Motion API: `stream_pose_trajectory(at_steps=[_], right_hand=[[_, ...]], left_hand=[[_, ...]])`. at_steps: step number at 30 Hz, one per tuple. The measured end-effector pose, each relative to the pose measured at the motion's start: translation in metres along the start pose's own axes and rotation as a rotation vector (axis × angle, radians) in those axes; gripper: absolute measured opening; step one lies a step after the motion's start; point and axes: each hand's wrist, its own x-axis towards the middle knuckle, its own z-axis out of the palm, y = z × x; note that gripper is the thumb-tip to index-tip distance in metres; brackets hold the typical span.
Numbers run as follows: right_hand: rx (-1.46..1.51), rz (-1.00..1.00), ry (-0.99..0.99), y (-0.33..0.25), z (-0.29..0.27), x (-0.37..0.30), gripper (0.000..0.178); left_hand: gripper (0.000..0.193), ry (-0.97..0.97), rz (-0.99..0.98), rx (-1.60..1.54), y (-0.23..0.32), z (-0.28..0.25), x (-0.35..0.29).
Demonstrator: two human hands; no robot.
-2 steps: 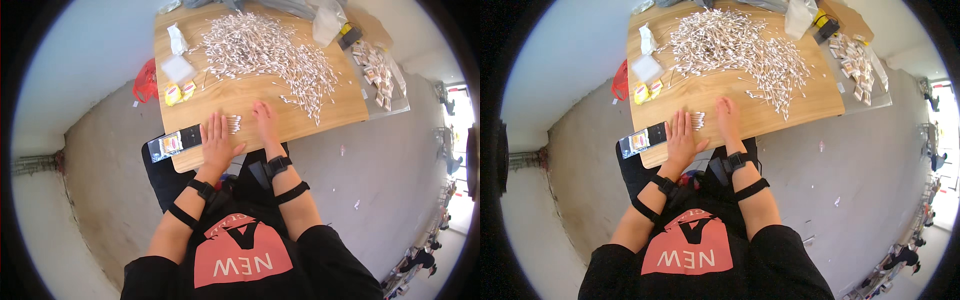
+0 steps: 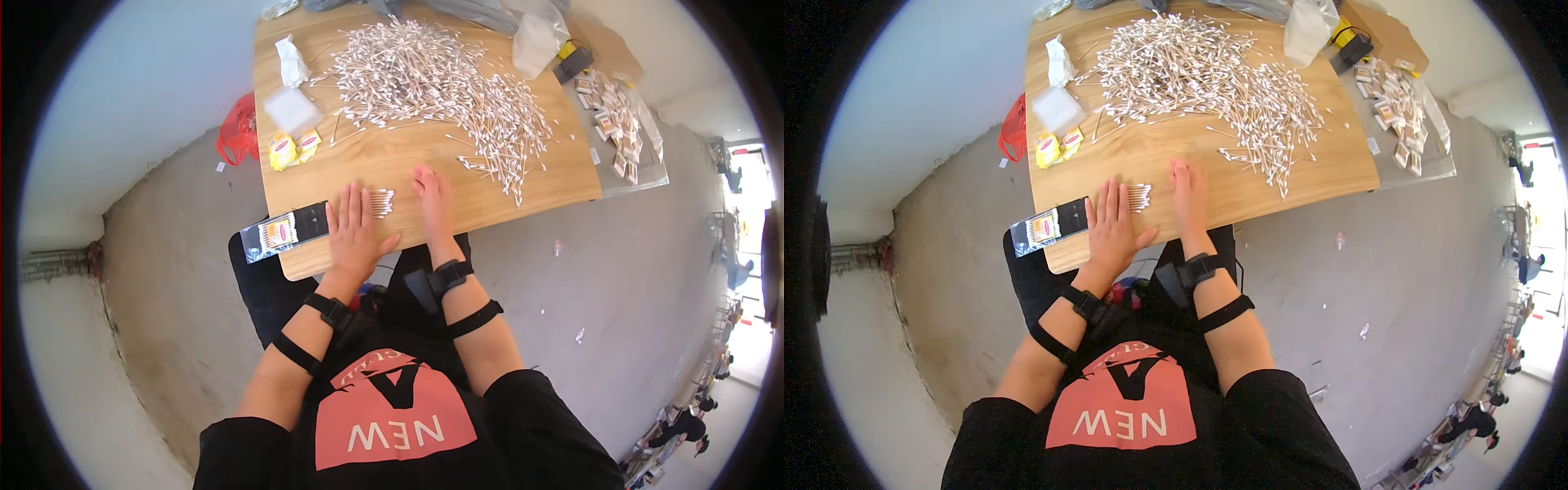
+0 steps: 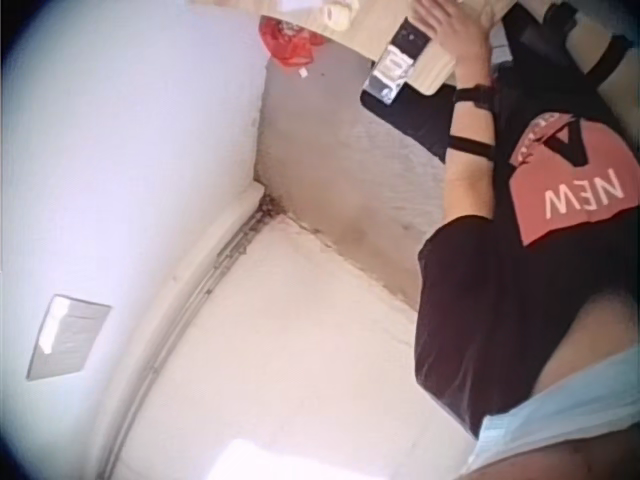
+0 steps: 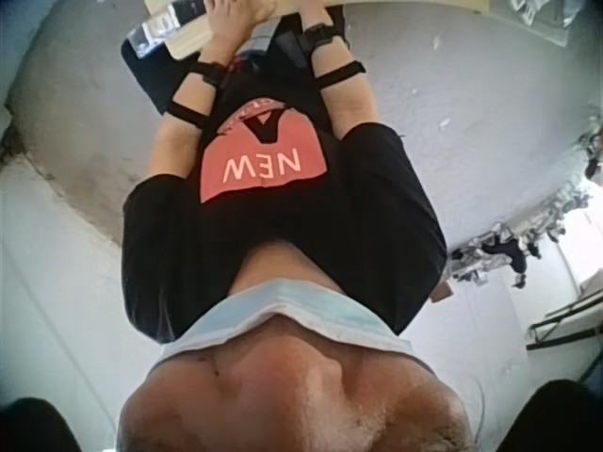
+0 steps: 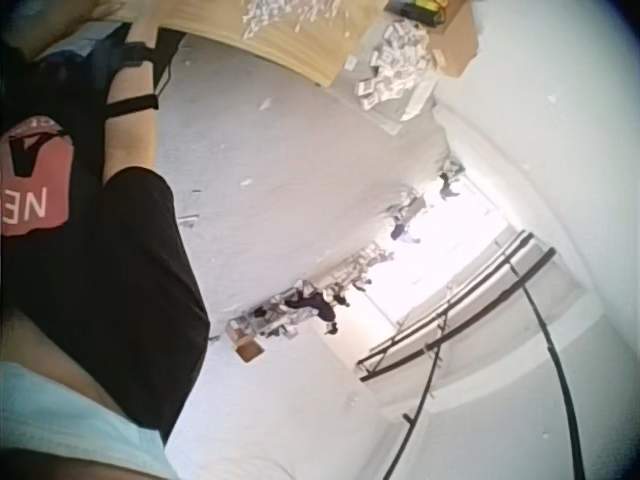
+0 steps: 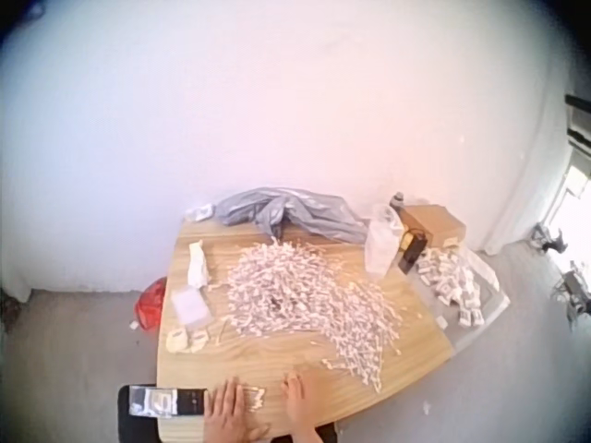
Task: Counting and placing cotton swabs into small plastic bags for packaging.
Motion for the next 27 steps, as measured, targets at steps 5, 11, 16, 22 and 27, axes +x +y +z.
stream_pose_trajectory(at_steps=[5, 11, 16, 22, 27], right_hand=[[-0.068, -0.154, -0.086, 0.025, 0.017, -0.01, 0.046], [-0.11, -0.166, -0.206, 0.022, 0.046, -0.022, 0.049], [0.267, -0.003, -0.067, 0.019, 0.044, -0.017, 0.05], [-0.017, -0.154, -0.228, 0.019, 0.057, -0.028, 0.048], [0.218, 0.044, -0.067, 0.016, 0.054, -0.005, 0.04]], left_hand=[[0.099, 0.017, 0.004, -0.018, 0.002, -0.007, -0.003], [0.105, -0.02, 0.028, -0.018, -0.009, -0.006, -0.002], [0.106, -0.058, -0.071, -0.127, -0.003, -0.018, -0.005], [0.106, -0.093, -0.024, -0.036, -0.011, -0.013, -0.004], [0.105, -0.052, -0.053, -0.06, -0.005, -0.013, -0.004]])
